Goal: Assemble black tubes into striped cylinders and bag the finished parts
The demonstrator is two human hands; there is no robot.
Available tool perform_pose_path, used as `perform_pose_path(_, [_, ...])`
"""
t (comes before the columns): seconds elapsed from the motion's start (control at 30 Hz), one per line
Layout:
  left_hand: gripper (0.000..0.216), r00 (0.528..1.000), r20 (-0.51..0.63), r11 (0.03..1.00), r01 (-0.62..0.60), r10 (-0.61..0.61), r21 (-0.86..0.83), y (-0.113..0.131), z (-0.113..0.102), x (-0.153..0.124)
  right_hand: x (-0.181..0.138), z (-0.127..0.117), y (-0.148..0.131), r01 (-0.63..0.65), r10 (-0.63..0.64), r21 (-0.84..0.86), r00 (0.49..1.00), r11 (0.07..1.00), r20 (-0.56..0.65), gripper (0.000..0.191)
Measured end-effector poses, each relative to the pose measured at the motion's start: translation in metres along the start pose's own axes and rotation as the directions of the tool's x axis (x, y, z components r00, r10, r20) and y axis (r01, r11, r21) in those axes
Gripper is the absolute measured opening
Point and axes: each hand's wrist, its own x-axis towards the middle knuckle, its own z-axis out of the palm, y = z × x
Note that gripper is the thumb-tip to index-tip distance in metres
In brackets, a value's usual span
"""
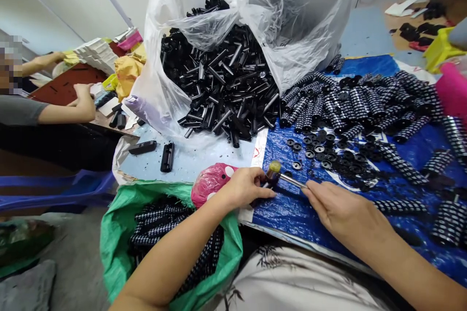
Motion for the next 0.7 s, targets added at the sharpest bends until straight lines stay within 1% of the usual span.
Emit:
perform_pose_path(0.03, [0.03,1.0,0.013,1.0,-0.009,0.009,-0.003,0.0,0.0,0.001,0.001,0.0,-0.001,0.016,-0.016,0.003,1.0,1.0,0.014,0.014])
perform_pose_path(0.07, [0.029,0.999,0.028,1.0,-0.017,0.017,0.001,-0.001,-0.001,0.003,0.002,-0.002,-0.002,0.029,-0.029,0.038,1.0,0.999,-0.007,0.015])
perform_pose_path(0.17, [0.028,0.998,0.05,0.997,-0.042,0.039,0.066,-0.002,-0.005,0.01,0.003,-0.008,-0.008,0.109,-0.081,0.222,0.988,0.969,-0.131,0.025])
perform_pose_path(0.23, [0.032,0.998,0.055,0.993,-0.049,0.044,0.107,-0.003,-0.005,0.015,0.002,-0.009,-0.014,0.184,-0.146,0.284,0.978,0.941,-0.151,0.027])
perform_pose_path(0.27, [0.035,0.997,0.064,0.991,-0.05,0.042,0.121,-0.003,-0.004,0.017,0.001,-0.007,-0.017,0.211,-0.182,0.287,0.975,0.935,-0.124,0.025])
perform_pose_path(0.37, [0.04,0.997,0.071,0.979,-0.056,0.042,0.196,0.001,0.0,0.021,-0.004,-0.001,-0.025,0.247,-0.261,0.245,0.965,0.938,0.028,0.013])
perform_pose_path(0.4, [0.038,0.997,0.052,0.969,-0.061,0.05,0.239,0.004,0.0,0.02,-0.006,0.0,-0.025,0.251,-0.274,0.244,0.959,0.937,0.065,0.012])
perform_pose_path(0.47, [0.029,0.997,0.016,0.946,-0.083,0.082,0.313,0.01,-0.006,0.012,-0.011,0.0,-0.022,0.253,-0.291,0.299,0.953,0.92,0.089,0.013])
perform_pose_path(0.5, [0.025,0.994,0.048,0.94,-0.105,0.095,0.323,0.013,-0.015,0.004,-0.014,-0.001,-0.018,0.246,-0.29,0.338,0.953,0.909,0.085,0.014])
perform_pose_path(0.53, [0.022,0.987,0.132,0.944,-0.13,0.094,0.304,0.015,-0.026,-0.006,-0.017,-0.002,-0.013,0.233,-0.283,0.374,0.956,0.898,0.081,0.015])
perform_pose_path(0.57, [0.021,0.967,0.241,0.956,-0.146,0.084,0.255,0.017,-0.04,-0.017,-0.02,-0.003,-0.007,0.217,-0.269,0.399,0.96,0.891,0.08,0.016])
perform_pose_path(0.6, [0.021,0.906,0.418,0.975,-0.146,0.063,0.17,0.017,-0.055,-0.029,-0.024,-0.004,-0.001,0.198,-0.25,0.409,0.965,0.891,0.077,0.015])
perform_pose_path(0.63, [0.02,0.844,0.535,0.993,-0.09,0.037,0.074,0.016,-0.07,-0.04,-0.027,-0.003,0.005,0.181,-0.23,0.405,0.97,0.896,0.074,0.014])
perform_pose_path(0.67, [0.023,0.819,0.573,1.0,-0.017,0.024,-0.017,0.015,-0.083,-0.048,-0.031,-0.002,0.009,0.167,-0.211,0.392,0.975,0.905,0.072,0.013])
perform_pose_path(0.7, [0.027,0.823,0.568,0.995,0.034,0.023,-0.09,0.013,-0.094,-0.052,-0.033,0.0,0.013,0.155,-0.195,0.374,0.978,0.914,0.073,0.012])
